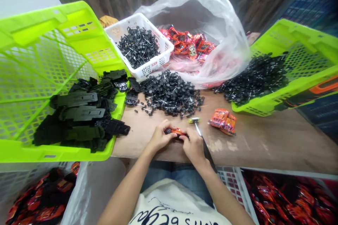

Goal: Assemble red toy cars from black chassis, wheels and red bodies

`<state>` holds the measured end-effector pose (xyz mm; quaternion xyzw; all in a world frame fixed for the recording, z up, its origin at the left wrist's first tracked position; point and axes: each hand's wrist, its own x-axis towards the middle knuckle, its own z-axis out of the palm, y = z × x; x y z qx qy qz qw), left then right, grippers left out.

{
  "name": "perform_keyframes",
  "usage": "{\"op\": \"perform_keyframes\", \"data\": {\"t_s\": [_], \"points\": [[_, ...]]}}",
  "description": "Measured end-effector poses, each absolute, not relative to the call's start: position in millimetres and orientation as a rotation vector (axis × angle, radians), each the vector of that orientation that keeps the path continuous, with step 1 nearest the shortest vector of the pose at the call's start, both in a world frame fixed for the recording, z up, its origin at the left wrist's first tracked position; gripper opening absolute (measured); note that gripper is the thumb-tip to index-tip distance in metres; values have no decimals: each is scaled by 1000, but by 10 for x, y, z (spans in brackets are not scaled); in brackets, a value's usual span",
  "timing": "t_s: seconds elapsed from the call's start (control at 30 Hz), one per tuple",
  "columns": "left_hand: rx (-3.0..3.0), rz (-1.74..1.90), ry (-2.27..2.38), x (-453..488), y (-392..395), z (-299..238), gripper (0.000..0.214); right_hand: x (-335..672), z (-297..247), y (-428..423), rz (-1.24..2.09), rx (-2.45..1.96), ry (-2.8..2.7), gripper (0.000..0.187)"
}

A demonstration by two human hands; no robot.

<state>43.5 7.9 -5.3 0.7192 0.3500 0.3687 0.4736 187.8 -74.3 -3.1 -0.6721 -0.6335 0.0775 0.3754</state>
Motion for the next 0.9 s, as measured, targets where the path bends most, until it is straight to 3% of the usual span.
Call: {"op": "perform_keyframes", "data": {"t_s": [0.17,0.37,0.67,0.77,0.9], "points": [[1822,931,930,473,1,43,8,1924,-23,-715,285,-1690,-1522,13],[1661,1066,1123,634,-273,218,19,2019,106,-496,36,-2010,-1467,43],[1782,815,1299,610,121,-19,21,2351,43,-1176,-21,-2455,-1532,31],[1735,759,1290,613,218,-113,23,2466,-1,-1563,255,-2454,-1376,28],[1668,764,1274,643,255,-185,21,2386,13,-1841,589,-2062,-1061,43]]}}
